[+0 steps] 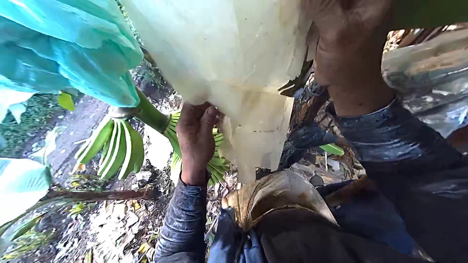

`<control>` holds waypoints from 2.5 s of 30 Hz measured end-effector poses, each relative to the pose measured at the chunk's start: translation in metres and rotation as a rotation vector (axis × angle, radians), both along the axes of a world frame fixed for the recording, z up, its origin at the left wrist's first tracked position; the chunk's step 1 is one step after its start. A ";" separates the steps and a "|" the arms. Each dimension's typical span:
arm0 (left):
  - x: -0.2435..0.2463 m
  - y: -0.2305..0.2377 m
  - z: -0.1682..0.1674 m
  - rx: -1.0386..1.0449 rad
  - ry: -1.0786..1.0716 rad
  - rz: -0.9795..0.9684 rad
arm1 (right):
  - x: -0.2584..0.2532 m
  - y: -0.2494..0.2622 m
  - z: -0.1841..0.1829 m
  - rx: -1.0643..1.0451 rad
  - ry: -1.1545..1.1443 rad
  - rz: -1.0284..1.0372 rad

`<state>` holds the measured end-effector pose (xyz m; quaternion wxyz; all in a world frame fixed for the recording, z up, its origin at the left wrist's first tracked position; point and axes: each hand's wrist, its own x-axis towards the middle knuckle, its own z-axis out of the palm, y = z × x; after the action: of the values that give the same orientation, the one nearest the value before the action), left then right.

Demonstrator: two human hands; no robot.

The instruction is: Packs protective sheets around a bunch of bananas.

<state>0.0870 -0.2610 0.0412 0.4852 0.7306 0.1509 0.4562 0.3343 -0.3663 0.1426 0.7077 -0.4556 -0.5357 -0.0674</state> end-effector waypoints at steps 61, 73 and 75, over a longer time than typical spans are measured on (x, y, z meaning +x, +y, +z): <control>-0.096 0.064 0.015 -0.308 -0.136 -0.299 | 0.027 -0.103 -0.117 -0.578 0.783 0.438; -0.173 -0.007 -0.006 0.280 0.172 0.176 | -0.015 -0.070 -0.122 -0.293 0.703 0.762; -0.144 -0.033 -0.019 0.295 0.180 0.046 | -0.022 -0.071 -0.118 -0.298 0.682 0.851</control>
<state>-0.0570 -0.2939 0.0220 0.3464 0.8283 0.1419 0.4170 0.3123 -0.4374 0.0251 0.7335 -0.2906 -0.4170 0.4513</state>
